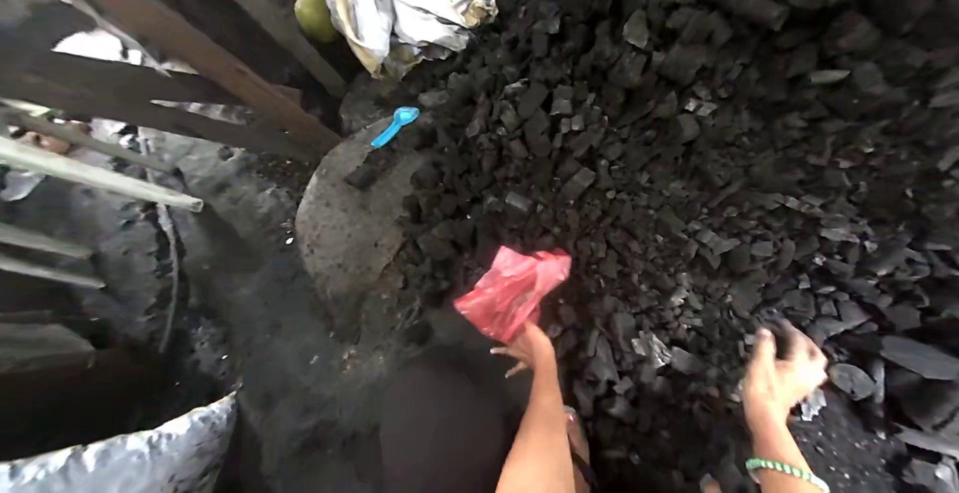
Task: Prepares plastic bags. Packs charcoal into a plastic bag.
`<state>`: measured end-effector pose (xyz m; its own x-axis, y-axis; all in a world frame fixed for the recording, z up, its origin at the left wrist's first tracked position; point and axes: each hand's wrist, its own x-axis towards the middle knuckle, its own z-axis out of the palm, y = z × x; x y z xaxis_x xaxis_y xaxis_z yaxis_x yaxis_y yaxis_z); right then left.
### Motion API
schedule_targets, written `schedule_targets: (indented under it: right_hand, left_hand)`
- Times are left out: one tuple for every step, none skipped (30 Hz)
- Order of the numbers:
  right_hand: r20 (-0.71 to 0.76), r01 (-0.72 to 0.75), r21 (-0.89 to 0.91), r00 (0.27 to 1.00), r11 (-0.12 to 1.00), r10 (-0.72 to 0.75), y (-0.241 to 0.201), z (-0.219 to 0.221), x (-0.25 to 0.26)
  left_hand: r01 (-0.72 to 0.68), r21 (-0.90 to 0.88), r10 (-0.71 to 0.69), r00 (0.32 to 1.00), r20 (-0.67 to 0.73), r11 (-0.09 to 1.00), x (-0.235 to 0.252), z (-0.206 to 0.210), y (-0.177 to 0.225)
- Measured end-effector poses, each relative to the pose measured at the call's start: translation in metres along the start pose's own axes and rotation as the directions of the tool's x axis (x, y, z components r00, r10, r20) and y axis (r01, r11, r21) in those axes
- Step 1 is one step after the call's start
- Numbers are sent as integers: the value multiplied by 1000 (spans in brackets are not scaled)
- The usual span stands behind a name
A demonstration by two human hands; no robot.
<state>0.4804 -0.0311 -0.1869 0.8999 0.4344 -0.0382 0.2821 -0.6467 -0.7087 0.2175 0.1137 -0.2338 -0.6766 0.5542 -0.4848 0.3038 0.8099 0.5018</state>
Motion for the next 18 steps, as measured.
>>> schedule_targets:
  right_hand:
    - [-151, -239, 9, 960, 971, 238, 14, -7, 5]
    - [-290, -439, 30, 856, 898, 429, 32, -12, 11]
    - [-363, -577, 56, 749, 815, 555, 48, -14, 15]
    - [-385, -650, 71, 682, 757, 622, 61, -15, 17]
    - [-371, -669, 79, 669, 739, 645, 71, -14, 19]
    - [-329, -652, 96, 693, 753, 642, 79, -13, 20]
    - [-279, -621, 129, 726, 773, 629, 84, -12, 23]
    - [-235, -588, 179, 753, 789, 615, 88, -10, 28]
    - [-199, -560, 244, 770, 792, 606, 91, -8, 33]
    - [-169, -565, 288, 764, 773, 622, 92, -6, 38]
    - [-152, -593, 314, 740, 742, 655, 90, -5, 43]
    - [-125, -620, 348, 713, 703, 690, 86, -4, 47]
    - [-114, -634, 389, 687, 669, 718, 79, -4, 51]
    - [-118, -631, 431, 670, 645, 733, 74, -4, 54]
    - [-132, -621, 471, 653, 626, 746, 71, -3, 58]
    - [-145, -609, 505, 639, 612, 756, 70, -4, 61]
    - [-160, -599, 524, 629, 606, 761, 69, -5, 63]
    - [-181, -598, 519, 622, 611, 762, 70, -4, 66]
  left_hand:
    - [-8, 51, 7, 1000, 11, 999, 0, 3, -1]
    - [-27, 103, 26, 1000, 14, 994, 0, 6, 0]
    - [-60, 129, 59, 998, 7, 990, 1, 9, 3]
    - [-96, 148, 98, 995, -9, 984, 5, 11, 10]
    - [-125, 166, 130, 991, -21, 978, 9, 12, 18]
    - [-152, 192, 158, 987, -14, 969, 13, 11, 29]
    - [-173, 234, 175, 984, 12, 957, 20, 12, 37]
    - [-189, 241, 182, 982, 52, 952, 27, 12, 44]
    - [-205, 222, 186, 977, 104, 953, 34, 13, 47]
    - [-218, 194, 190, 970, 154, 957, 40, 13, 48]
    - [-234, 174, 201, 961, 189, 956, 44, 14, 47]
    - [-256, 173, 220, 954, 205, 951, 44, 15, 44]
    - [-284, 173, 248, 948, 200, 943, 39, 15, 42]
    - [-317, 170, 286, 941, 182, 933, 32, 15, 38]
    - [-349, 164, 321, 931, 176, 923, 22, 16, 33]
    - [-371, 162, 338, 920, 197, 914, 9, 15, 28]
    - [-392, 166, 352, 908, 227, 905, -3, 14, 22]
    - [-416, 183, 363, 894, 261, 891, -16, 15, 16]
